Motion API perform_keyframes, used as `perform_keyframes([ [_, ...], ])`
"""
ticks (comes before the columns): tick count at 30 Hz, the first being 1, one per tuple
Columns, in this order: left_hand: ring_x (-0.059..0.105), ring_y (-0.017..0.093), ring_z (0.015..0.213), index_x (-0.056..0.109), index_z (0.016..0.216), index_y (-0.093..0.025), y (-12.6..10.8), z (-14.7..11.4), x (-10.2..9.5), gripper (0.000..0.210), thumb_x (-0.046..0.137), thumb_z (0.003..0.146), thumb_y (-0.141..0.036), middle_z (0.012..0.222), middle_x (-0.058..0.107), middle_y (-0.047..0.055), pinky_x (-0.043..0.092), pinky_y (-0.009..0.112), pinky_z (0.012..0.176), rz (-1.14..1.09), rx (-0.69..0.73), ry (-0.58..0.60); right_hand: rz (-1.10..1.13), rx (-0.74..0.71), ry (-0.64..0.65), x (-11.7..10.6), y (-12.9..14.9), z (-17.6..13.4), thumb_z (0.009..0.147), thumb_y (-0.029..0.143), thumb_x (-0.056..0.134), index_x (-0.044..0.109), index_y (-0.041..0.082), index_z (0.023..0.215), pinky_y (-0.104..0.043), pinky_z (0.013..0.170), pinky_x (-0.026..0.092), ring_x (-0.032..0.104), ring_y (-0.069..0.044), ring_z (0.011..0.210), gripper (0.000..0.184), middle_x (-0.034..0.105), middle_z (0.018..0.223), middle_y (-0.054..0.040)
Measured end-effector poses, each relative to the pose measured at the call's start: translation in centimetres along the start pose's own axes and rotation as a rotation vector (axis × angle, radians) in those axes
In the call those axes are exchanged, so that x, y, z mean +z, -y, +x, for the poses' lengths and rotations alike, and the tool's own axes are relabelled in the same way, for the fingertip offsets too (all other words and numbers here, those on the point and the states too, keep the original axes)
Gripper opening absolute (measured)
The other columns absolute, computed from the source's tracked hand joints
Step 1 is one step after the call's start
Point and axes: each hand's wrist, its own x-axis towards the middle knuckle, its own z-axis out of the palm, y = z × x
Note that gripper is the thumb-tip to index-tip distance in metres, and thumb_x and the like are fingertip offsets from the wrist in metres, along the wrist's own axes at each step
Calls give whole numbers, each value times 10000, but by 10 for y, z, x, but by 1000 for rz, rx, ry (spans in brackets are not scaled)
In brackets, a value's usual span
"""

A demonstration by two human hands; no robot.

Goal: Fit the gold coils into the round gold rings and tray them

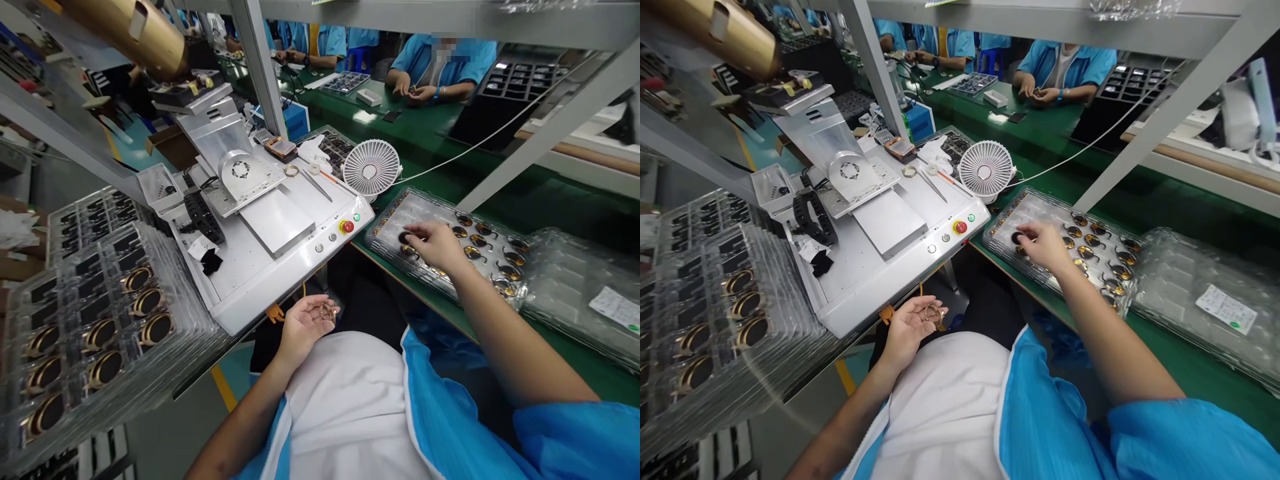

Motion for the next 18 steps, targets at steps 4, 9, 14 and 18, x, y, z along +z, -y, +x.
perform_keyframes([
  [4,780,252,981,718,1254,-210,-14,3,12,752,1022,577,-334,1346,696,160,625,327,820,22,-22,181,395,-181,210,41,50,-43,872,447,712,801,222,1109,-406,713,643,753,-261,810,339,786,996,-102],
  [9,786,248,914,676,1335,-251,-26,3,12,890,1030,535,-419,1274,710,128,621,343,803,-52,5,222,555,-486,267,78,94,-80,929,233,684,808,218,906,-273,606,588,726,-170,728,128,769,919,-66],
  [14,789,292,908,683,1331,-153,-30,-5,-5,909,1010,553,-490,963,796,121,596,357,793,-38,-32,147,399,-742,286,85,107,-78,965,170,600,728,215,845,-293,721,573,707,-175,838,181,725,951,-72],
  [18,788,280,874,677,1333,-116,-30,-5,-15,953,1001,542,-539,925,811,132,587,362,819,-68,-24,7,352,-608,299,93,127,-40,946,256,628,599,228,837,-351,793,557,697,-222,903,116,712,952,-82],
])
